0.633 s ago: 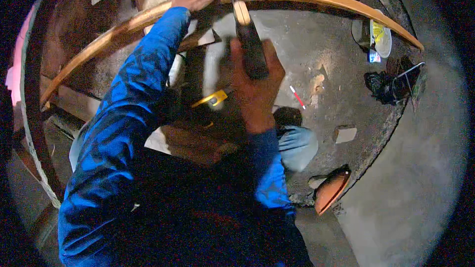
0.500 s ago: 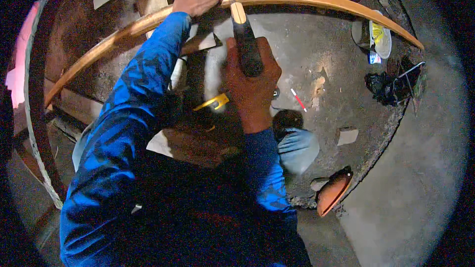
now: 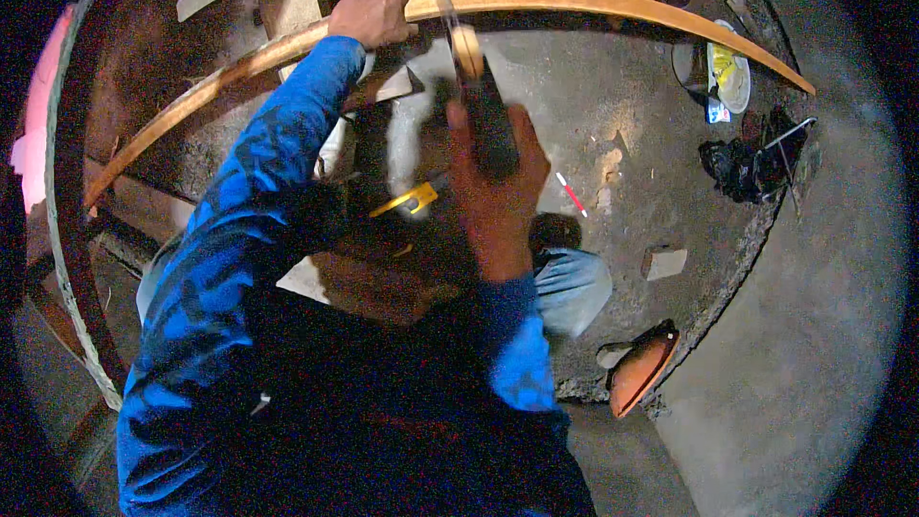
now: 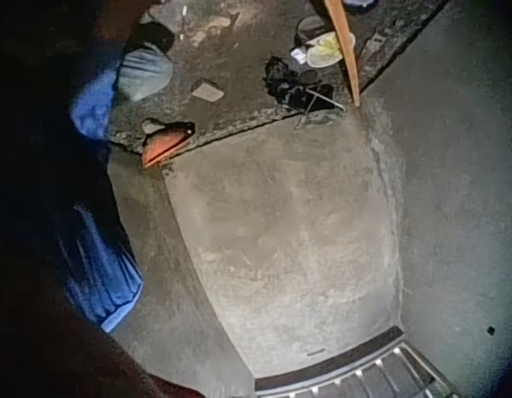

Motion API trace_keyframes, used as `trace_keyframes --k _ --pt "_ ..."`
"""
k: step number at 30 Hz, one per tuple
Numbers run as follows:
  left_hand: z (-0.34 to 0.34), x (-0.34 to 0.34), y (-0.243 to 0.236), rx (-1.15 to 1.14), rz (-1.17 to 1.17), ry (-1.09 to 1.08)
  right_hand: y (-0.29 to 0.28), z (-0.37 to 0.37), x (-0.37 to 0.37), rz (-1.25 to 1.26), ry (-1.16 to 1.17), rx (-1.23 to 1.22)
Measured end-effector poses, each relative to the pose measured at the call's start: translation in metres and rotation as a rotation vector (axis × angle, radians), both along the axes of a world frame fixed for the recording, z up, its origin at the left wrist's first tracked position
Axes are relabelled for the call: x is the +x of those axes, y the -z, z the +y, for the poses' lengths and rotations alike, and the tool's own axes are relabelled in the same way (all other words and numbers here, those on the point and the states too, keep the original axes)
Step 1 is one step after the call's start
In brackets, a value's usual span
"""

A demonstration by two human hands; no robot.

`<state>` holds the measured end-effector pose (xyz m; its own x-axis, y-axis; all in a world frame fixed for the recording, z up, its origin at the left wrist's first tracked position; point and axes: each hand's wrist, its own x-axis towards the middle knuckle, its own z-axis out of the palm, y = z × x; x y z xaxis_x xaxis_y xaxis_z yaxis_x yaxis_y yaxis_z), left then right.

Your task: Measuring and sawing a wooden board in a renovation area.

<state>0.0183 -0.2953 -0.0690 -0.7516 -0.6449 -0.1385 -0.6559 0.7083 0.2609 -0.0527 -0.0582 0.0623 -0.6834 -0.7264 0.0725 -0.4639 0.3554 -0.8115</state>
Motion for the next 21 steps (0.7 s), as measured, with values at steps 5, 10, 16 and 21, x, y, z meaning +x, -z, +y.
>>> trace_keyframes --k 5,10,16,21 --pt "-0.011 0.005 -0.003 0.024 -0.038 -0.023 -0.047 0.095 0.022 0.159 -0.029 0.139" --pt "0.008 -0.04 0.013 0.064 0.08 0.058 -0.005 0.047 -0.005 0.172 0.061 0.064" --pt "-0.008 -0.003 -0.02 0.078 -0.069 -0.012 0.017 -0.037 -0.004 -0.046 -0.035 0.019" --pt "-0.018 0.007 -0.011 0.097 -0.019 -0.038 -0.041 0.111 0.021 0.011 0.011 0.132"
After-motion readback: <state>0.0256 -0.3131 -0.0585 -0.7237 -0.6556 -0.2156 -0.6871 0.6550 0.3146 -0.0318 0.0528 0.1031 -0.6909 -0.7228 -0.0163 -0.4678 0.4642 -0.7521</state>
